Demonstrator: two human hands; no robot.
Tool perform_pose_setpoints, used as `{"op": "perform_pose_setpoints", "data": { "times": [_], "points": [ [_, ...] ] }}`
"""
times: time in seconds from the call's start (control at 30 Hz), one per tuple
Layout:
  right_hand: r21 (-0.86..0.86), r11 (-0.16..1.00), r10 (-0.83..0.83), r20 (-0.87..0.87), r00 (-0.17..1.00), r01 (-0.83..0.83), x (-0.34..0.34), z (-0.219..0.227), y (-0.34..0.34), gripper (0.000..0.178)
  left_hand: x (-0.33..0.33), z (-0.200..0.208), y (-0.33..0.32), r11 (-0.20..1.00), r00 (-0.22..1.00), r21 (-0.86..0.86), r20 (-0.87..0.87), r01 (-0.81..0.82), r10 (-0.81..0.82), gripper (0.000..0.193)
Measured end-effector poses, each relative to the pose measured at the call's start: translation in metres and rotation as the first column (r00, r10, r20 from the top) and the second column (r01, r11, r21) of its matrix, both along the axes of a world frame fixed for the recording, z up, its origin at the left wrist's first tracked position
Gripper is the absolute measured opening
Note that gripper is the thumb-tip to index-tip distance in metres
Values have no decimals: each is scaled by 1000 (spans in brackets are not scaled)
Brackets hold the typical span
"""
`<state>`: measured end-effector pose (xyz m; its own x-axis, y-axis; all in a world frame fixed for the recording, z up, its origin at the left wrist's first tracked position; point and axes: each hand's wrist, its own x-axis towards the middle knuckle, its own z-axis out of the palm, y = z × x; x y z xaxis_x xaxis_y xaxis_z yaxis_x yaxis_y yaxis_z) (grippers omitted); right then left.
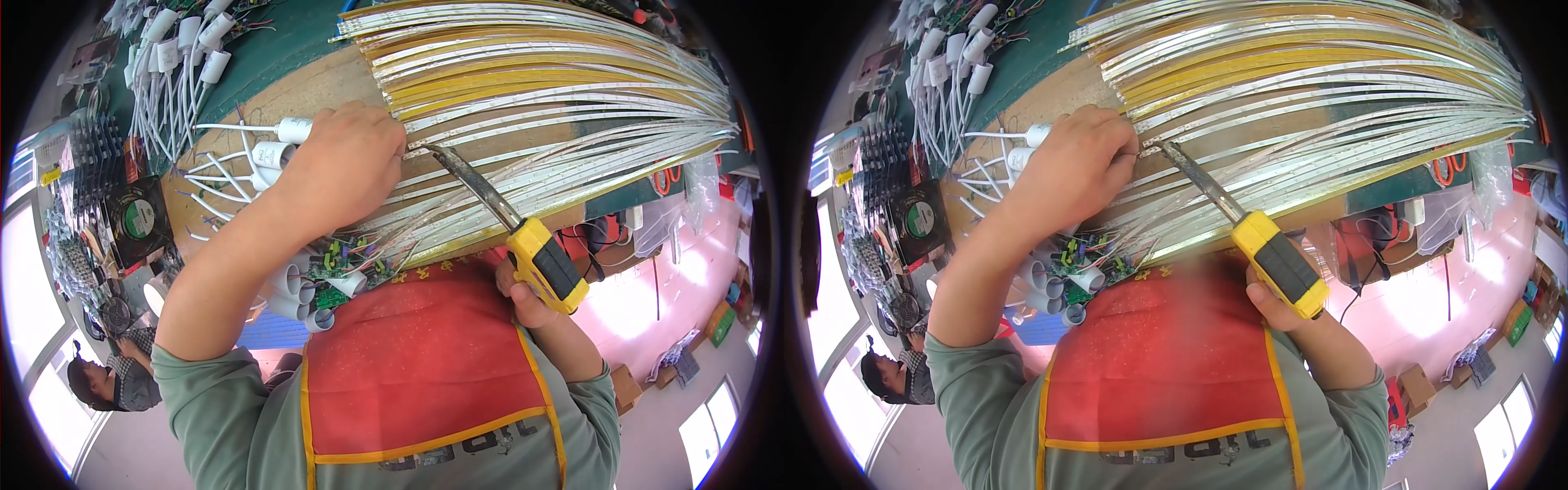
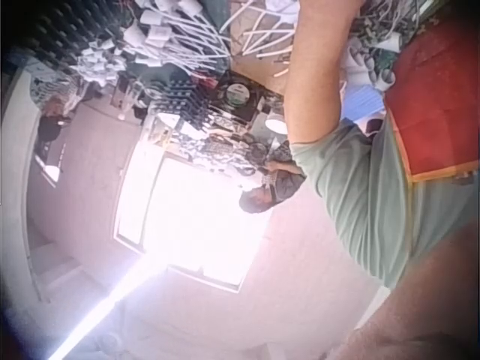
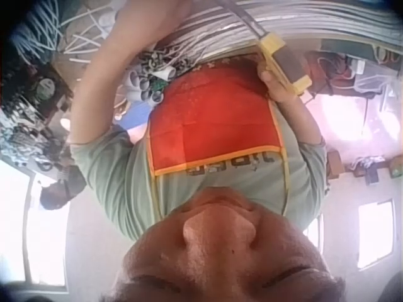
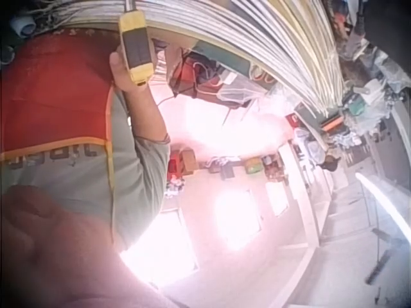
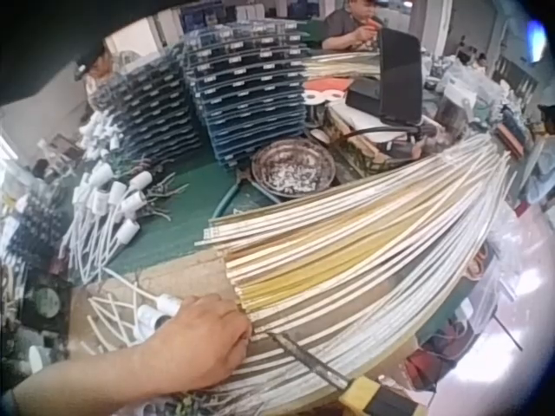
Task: The person solders wire connections from small electrical components onto LED light strips using a soldering tool, positioning each wire by hand.
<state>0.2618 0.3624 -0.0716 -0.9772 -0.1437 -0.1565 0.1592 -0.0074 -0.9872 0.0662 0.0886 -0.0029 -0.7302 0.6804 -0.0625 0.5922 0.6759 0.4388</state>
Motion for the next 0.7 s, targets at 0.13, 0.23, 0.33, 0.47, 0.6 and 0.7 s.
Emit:
{"op": "perform_pose_setpoints", "data": {
  "times": [0.13,0.23,0.33,0.47,0.6,0.7],
  "points": [
    [118,992,56,-63,996,-48,-10,14,11,21,-1,1,0,1000,1000,2,15,-12,12,4],
    [132,991,-13,-140,990,32,-24,16,9,37,-1,0,2,1000,1000,-1,9,-18,18,5],
    [150,982,-69,-286,956,116,-48,11,18,61,-1,3,3,999,999,-24,26,-28,29,7],
    [75,961,-227,-337,914,267,-107,45,7,60,0,-1,1,999,999,-23,9,-35,35,7],
    [73,954,-212,-524,825,291,-137,58,1,54,1,-3,2,999,1000,-27,1,-28,28,8],
    [392,806,-189,-541,819,444,-170,58,-1,29,-1,-3,2,999,1000,-34,0,-18,18,7]
  ]
}}
